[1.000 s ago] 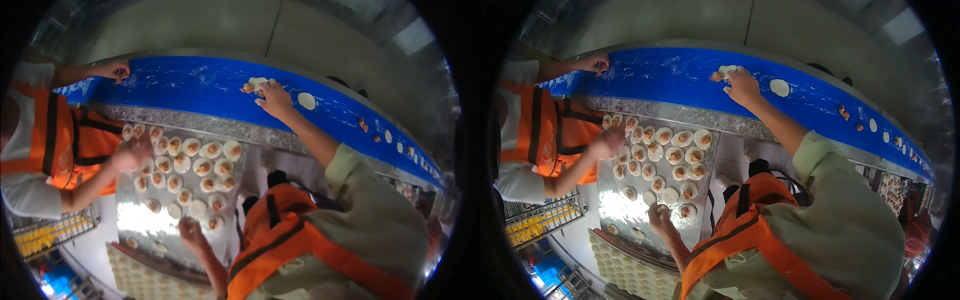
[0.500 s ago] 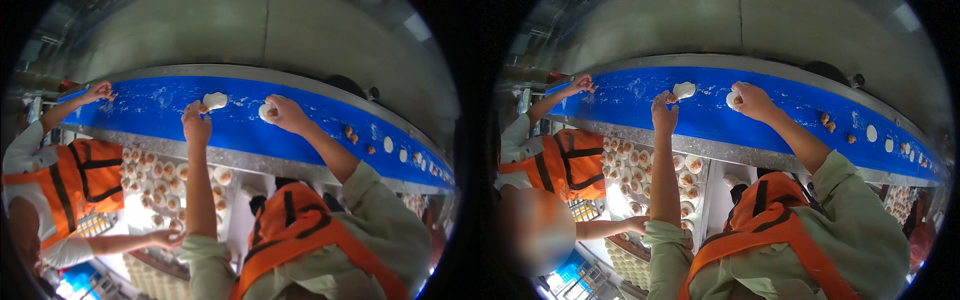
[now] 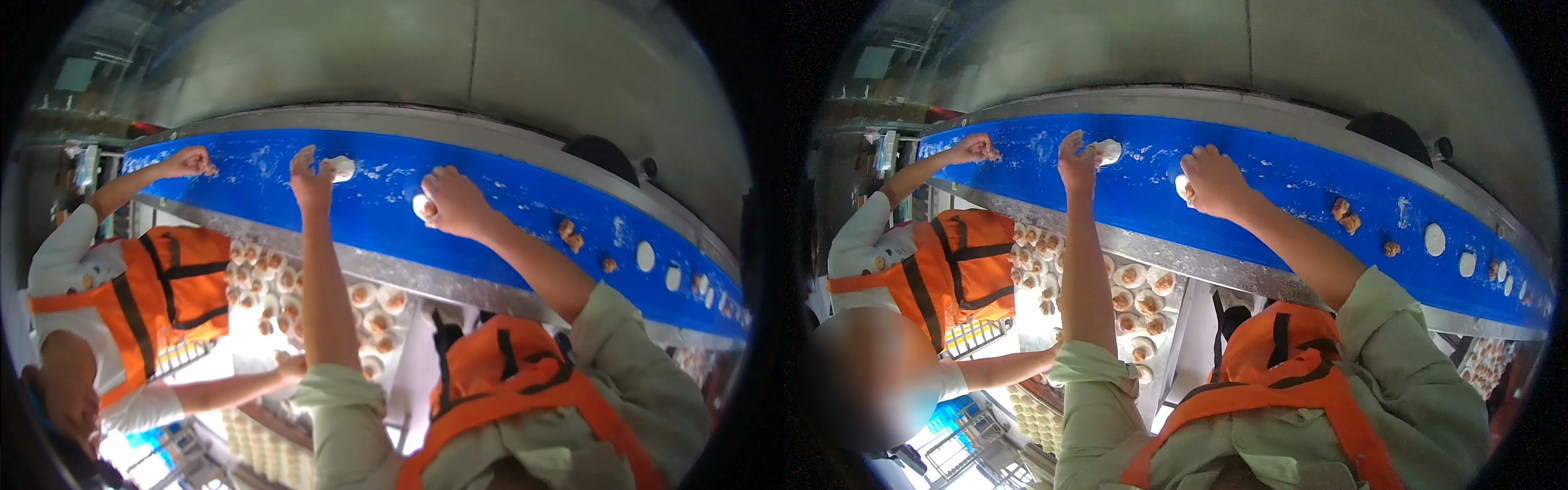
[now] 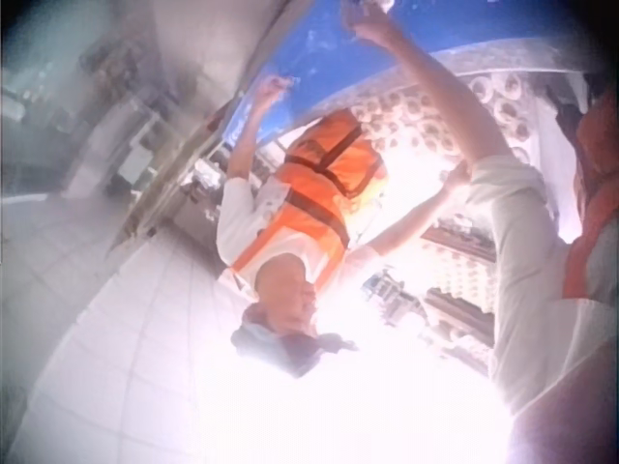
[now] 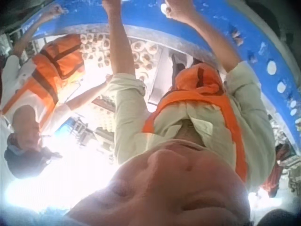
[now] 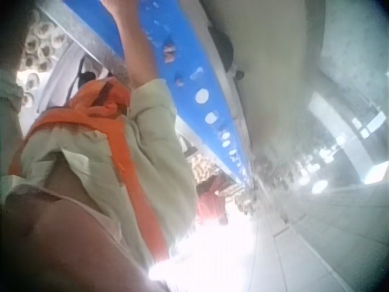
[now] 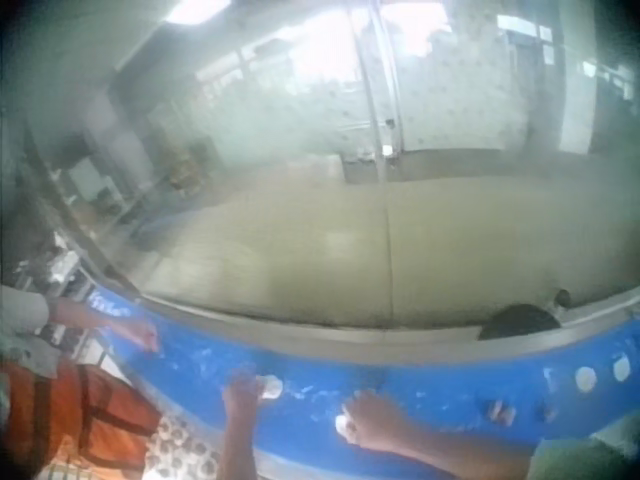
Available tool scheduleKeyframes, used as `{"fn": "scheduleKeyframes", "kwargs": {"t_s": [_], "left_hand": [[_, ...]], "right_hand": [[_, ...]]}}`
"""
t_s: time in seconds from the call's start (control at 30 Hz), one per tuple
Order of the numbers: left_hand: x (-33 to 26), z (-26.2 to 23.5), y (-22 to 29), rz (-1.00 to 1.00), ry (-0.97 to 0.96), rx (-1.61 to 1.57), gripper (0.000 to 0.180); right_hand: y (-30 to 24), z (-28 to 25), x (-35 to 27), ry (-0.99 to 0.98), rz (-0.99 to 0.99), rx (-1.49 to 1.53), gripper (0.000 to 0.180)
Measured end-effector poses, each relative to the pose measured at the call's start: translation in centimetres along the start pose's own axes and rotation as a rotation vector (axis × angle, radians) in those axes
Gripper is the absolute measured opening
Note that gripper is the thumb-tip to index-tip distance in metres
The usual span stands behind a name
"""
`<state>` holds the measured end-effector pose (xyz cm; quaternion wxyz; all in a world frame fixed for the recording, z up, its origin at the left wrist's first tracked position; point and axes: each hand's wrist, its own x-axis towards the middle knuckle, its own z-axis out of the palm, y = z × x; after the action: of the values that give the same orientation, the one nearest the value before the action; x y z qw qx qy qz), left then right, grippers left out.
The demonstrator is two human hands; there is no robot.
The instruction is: The person repeatedly picks up small dough discs and filling portions from a blue conveyor belt, wraps the filling into the dough, and places the finished dumplings onto a metal tray. The worker maintains a steady rhythm while coordinating with a coworker on the same line.
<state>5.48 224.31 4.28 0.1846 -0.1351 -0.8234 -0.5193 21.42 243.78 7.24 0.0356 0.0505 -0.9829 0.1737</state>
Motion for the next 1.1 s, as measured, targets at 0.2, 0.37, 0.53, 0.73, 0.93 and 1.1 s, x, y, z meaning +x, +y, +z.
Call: {"fn": "scheduleKeyframes", "kwargs": {"t_s": [0.2,0.37,0.53,0.73,0.93,1.1], "left_hand": [[-1.0,1.8,0.2,-0.052,0.074,0.726,0.044],[-2.1,1.8,2.0,-0.115,-0.104,0.842,0.053],[-5.2,3.9,4.4,-0.257,0.131,0.492,0.058],[-12.3,3.5,9.6,-0.629,0.138,-0.616,0.034],[-30.4,-3.8,15.9,-0.964,0.209,-1.192,0.026],[-44.9,-12.7,16.8,-1.019,0.279,-1.037,0.028]], "right_hand": [[1.4,-0.1,-4.7,-0.128,0.036,0.311,0.047],[1.8,-1.2,-9.0,-0.232,0.078,0.587,0.037],[2.3,-0.8,-13.0,-0.456,0.314,1.067,0.040],[3.6,-2.0,-17.2,-0.516,0.415,1.602,0.038],[2.2,-2.0,-18.7,-0.746,0.375,1.563,0.035],[-7.1,0.3,-20.7,-0.965,0.108,1.368,0.027]]}}
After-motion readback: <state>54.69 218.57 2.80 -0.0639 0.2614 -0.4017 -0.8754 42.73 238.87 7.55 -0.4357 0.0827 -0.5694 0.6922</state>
